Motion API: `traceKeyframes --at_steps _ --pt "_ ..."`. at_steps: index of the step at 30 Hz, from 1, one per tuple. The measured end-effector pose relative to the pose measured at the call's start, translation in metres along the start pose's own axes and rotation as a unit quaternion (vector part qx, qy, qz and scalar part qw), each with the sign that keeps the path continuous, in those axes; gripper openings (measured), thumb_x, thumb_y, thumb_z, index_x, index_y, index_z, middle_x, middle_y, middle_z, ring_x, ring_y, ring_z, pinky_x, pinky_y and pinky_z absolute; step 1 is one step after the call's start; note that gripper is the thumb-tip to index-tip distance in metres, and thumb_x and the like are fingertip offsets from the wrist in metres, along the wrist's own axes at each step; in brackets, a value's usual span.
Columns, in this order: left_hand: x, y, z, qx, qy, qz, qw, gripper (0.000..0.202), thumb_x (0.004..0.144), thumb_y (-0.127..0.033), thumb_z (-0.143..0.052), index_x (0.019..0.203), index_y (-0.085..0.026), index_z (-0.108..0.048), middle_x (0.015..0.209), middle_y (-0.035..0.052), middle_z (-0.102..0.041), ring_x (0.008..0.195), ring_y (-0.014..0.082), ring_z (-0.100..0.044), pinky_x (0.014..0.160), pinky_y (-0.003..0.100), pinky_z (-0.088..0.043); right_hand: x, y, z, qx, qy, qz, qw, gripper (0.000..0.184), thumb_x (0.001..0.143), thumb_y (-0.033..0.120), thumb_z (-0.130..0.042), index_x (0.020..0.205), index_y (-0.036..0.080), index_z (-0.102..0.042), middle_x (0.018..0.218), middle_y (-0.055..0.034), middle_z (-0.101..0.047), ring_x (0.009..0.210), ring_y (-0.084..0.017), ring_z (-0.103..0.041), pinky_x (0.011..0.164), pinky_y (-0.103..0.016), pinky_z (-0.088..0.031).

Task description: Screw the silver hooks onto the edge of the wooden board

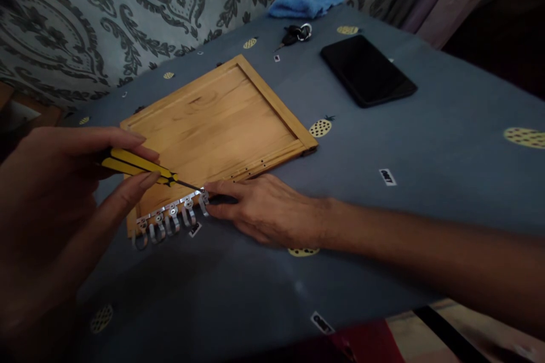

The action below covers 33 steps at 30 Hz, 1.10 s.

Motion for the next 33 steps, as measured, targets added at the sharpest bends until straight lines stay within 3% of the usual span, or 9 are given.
traceKeyframes --at_steps 12,18,25,33 --pt "0.0052 -0.0038 -0.0015 0.025 -0.021 -0.041 0.999 0.023 0.092 -0.022 -0.066 0.112 -0.031 -0.064 0.104 -0.0065 -0.07 0.089 0.0156 -0.07 0.082 0.033 -0.055 -0.0006 -0.0003 -0.0008 0.001 0.001 -0.001 1.0 0.038 0.093 0.013 -0.053 0.128 0.019 -0.064 0.146 -0.0121 -0.056 0.083 -0.018 -0.07 0.056 -0.03 -0.051" --pt "0.002 -0.0016 0.0046 0.015 -0.04 -0.011 0.999 0.029 0.092 -0.027 -0.065 0.118 -0.039 -0.061 0.112 -0.0133 -0.071 0.093 0.0171 -0.072 0.084 0.036 -0.058 -0.0015 -0.0015 -0.001 0.006 -0.005 -0.003 1.0 0.036 0.093 0.013 -0.054 0.127 0.019 -0.064 0.144 -0.0121 -0.058 0.085 -0.019 -0.071 0.056 -0.03 -0.051" --pt "0.0005 0.0018 0.0035 -0.02 -0.012 0.017 1.0 0.037 0.091 -0.026 -0.061 0.123 -0.044 -0.058 0.119 -0.0096 -0.067 0.104 0.0232 -0.07 0.087 0.045 -0.062 0.0003 0.0003 0.0012 0.004 -0.003 -0.005 1.0 0.036 0.092 0.013 -0.055 0.125 0.019 -0.065 0.142 -0.0123 -0.059 0.084 -0.018 -0.071 0.053 -0.029 -0.048" --pt "0.0051 0.0022 0.0053 -0.011 -0.004 -0.017 1.0 0.03 0.09 -0.031 -0.064 0.118 -0.042 -0.063 0.112 -0.0082 -0.072 0.099 0.0253 -0.072 0.079 0.043 -0.063 0.0005 -0.0002 -0.0007 0.012 0.009 -0.007 1.0 0.037 0.092 0.013 -0.053 0.128 0.019 -0.064 0.144 -0.0123 -0.058 0.085 -0.018 -0.07 0.052 -0.029 -0.047"
Point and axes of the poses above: each hand's wrist, its own x-axis towards the middle knuckle, its own z-axis out of the back of the hand, y = z × x, the point moved 6 cm from there along x, towards the middle knuckle
